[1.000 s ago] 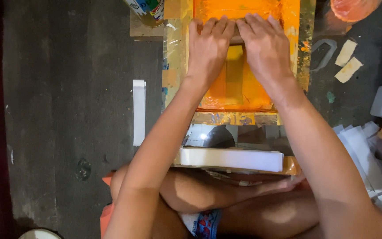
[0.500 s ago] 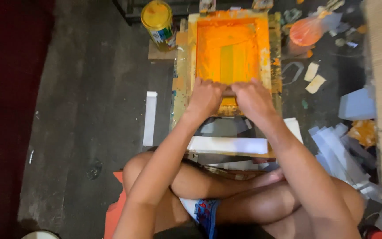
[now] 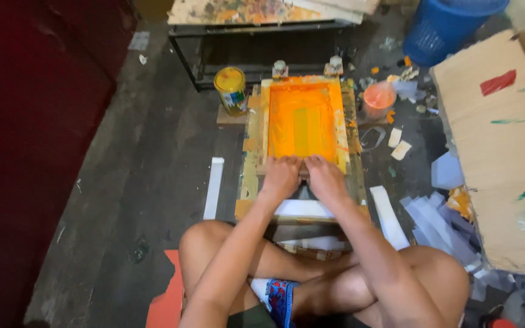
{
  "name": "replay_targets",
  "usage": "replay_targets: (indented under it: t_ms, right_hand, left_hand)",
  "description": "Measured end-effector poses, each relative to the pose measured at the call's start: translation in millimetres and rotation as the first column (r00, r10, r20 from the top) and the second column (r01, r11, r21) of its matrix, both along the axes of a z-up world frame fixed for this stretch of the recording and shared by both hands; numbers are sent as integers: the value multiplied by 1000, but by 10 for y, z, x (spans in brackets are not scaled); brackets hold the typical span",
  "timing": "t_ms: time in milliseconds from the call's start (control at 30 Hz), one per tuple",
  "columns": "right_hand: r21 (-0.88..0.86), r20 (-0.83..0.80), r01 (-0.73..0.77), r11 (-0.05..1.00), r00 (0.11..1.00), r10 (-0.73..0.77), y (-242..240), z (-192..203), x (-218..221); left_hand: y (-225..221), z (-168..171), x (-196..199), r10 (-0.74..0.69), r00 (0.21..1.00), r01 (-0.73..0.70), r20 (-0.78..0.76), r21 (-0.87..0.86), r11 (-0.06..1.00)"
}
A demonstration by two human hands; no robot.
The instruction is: Manually screen printing orange ink onto white strips using a screen frame.
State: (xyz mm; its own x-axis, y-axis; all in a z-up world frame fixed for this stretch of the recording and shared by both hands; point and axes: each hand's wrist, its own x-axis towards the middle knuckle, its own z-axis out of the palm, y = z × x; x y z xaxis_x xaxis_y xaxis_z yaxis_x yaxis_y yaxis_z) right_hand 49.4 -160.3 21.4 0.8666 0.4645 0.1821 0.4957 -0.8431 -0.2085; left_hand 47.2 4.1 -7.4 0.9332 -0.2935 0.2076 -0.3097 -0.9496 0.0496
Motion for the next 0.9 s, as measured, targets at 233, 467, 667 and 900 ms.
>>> replay_targets:
  t_ms: [233,467,667,900]
  right_hand:
    - [-64,305,76,995,951,-53,13,-304,-283]
    - [-33,249,80,996,966,-70,13,-422,-295]
    - [-7,236,86,996,968,-82,-7,-490,-212]
    - [-10,244,76,997,967,-71,-2,-460,-223]
  left_hand:
    - [-114,275,-479,57,996,-56,-65,17,998]
    - [-99,31,-480,94,988,-97,-121,-21,995]
    - [-108,-106,-397,96,994,-99,-51,-66,993]
    - [-102,-169,-382,96,993,-102,-63,-84,991]
